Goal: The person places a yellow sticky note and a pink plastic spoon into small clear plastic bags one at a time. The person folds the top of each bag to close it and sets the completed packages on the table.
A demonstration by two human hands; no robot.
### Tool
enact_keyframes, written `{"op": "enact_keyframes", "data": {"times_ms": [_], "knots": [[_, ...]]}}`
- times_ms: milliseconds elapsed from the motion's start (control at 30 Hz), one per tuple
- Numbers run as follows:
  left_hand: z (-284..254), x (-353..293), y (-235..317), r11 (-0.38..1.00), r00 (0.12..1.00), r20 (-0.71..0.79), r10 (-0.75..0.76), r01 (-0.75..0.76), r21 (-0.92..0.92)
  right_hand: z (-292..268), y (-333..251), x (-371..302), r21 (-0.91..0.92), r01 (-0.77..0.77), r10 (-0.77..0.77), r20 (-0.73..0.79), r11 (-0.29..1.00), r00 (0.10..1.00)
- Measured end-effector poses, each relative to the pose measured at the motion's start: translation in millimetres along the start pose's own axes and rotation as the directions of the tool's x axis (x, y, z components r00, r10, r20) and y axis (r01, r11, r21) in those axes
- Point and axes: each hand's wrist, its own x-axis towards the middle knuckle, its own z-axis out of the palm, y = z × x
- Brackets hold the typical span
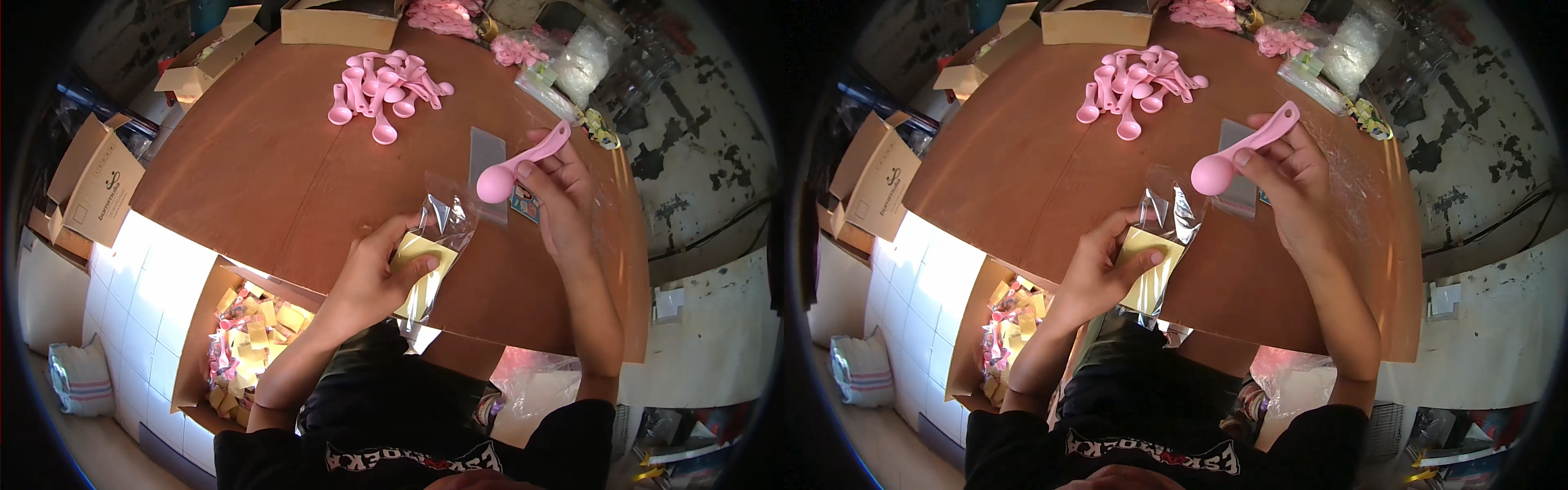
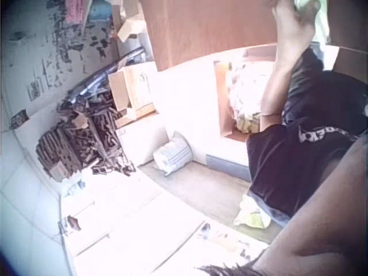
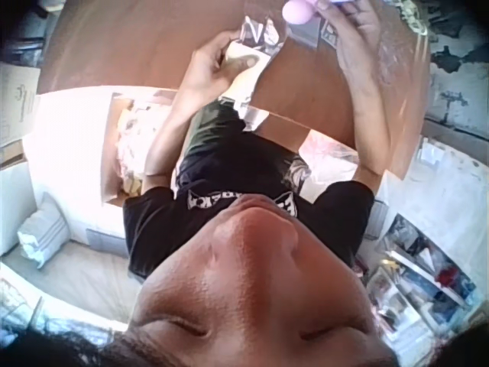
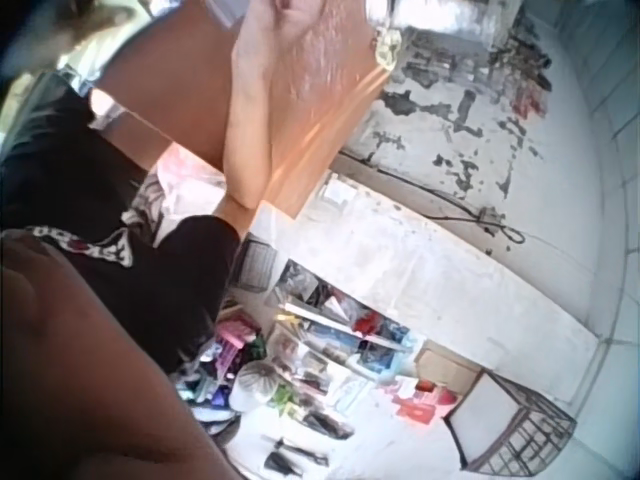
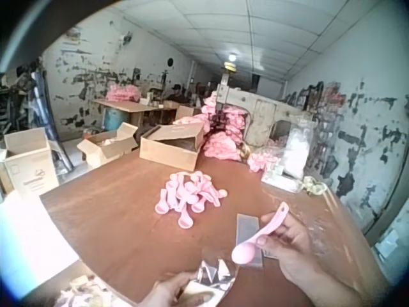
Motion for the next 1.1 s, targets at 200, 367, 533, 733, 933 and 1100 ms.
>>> {"op": "enact_keyframes", "data": {"times_ms": [200,367,533,733,933,1100], "knots": [[24,2,9,0.998,0.998,0.046,0.048,-0.05,0.046,-2,-6,-20,-0.189,-0.032,0.053,0.109,0.981,0.993],[37,6,7,0.997,0.995,0.069,0.078,-0.075,-0.036,3,-8,-38,-0.198,0.061,-0.031,0.151,0.978,0.988],[40,9,2,0.991,0.988,0.085,0.128,-0.124,-0.053,2,-5,-43,-0.234,0.15,-0.122,0.131,0.961,0.984],[50,9,9,0.98,0.981,0.032,0.19,-0.188,-0.064,-7,-2,-55,-0.245,0.144,-0.124,0.096,0.959,0.988],[54,13,7,0.93,0.928,-0.099,0.36,-0.365,-0.039,-24,-58,-53,-0.176,0.002,0.006,0.047,0.984,0.999],[45,21,11,0.937,0.927,-0.137,0.349,-0.342,0.071,-31,-58,-27,-0.579,0.465,-0.43,0.209,0.67,0.879]]}}
